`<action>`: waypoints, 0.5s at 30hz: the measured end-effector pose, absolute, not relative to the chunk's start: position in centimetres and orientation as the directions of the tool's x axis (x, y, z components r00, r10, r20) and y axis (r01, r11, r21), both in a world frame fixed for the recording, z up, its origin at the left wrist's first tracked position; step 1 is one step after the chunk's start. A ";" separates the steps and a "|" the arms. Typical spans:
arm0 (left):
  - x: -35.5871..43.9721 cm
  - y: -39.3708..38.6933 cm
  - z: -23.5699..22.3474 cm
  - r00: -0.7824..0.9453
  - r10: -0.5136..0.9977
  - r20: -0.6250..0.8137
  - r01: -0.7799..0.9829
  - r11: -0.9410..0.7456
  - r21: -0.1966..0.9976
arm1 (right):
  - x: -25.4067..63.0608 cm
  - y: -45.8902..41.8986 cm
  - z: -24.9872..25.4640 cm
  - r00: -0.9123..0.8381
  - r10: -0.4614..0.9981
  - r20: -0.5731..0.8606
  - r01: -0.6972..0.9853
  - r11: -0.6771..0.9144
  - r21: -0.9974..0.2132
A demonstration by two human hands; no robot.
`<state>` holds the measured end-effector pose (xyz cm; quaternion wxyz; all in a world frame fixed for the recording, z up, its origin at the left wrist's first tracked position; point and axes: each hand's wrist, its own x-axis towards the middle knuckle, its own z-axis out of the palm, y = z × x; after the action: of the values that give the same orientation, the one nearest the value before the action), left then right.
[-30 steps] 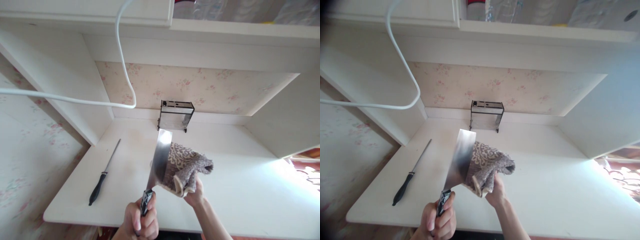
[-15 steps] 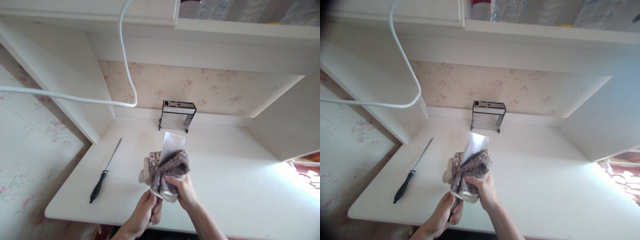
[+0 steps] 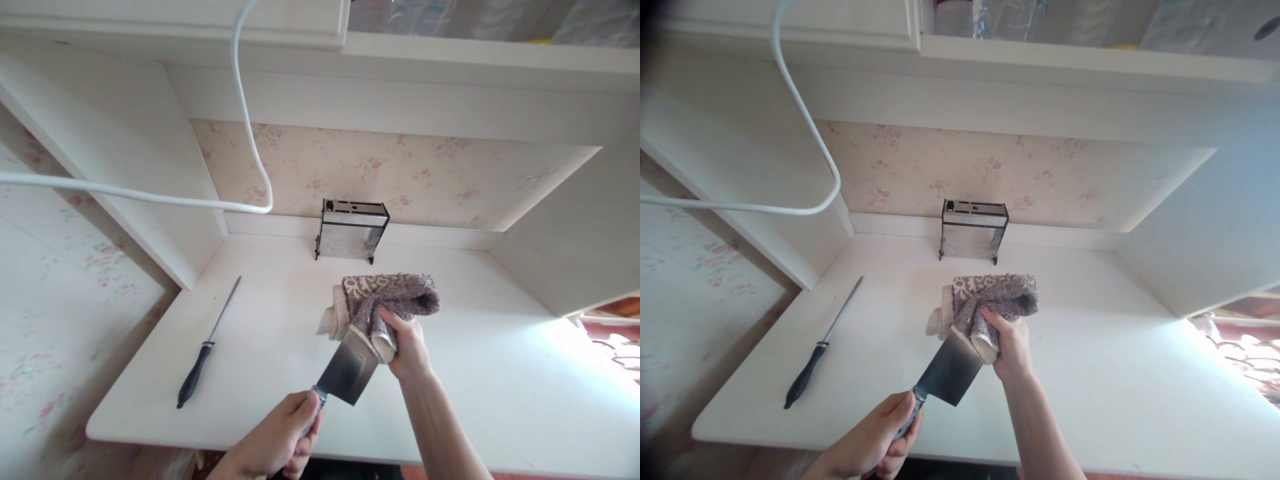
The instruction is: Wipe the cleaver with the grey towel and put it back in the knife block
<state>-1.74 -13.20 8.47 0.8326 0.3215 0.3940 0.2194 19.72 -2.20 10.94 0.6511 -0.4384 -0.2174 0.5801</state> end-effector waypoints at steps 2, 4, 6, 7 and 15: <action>-2.2 -13.4 8.8 0.587 0.618 -0.522 -0.095 0.693 0.714 | 20.3 -1.6 11.6 0.268 0.942 -0.202 -0.554 -0.021 -0.832; -2.8 -13.4 9.2 0.586 0.618 -0.524 -0.064 0.680 0.730 | 21.2 -0.6 12.4 0.318 0.928 -0.195 -0.564 0.020 -0.825; -3.5 -13.5 9.5 0.581 0.628 -0.518 -0.025 0.650 0.760 | 22.6 0.5 13.1 0.381 0.905 -0.188 -0.596 0.085 -0.798; -3.9 -13.5 9.6 0.571 0.645 -0.509 -0.009 0.624 0.781 | 23.3 1.0 13.4 0.414 0.893 -0.178 -0.611 0.127 -0.782; -5.6 -12.1 11.2 0.343 0.882 -0.324 0.216 0.262 0.941 | 26.2 -0.5 10.0 0.408 0.882 -0.236 -0.712 0.147 -0.686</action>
<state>-5.63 -12.14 11.19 0.6134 0.5434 0.5049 0.2713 26.16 -0.55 10.02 0.7488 -0.3788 -0.1119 0.5322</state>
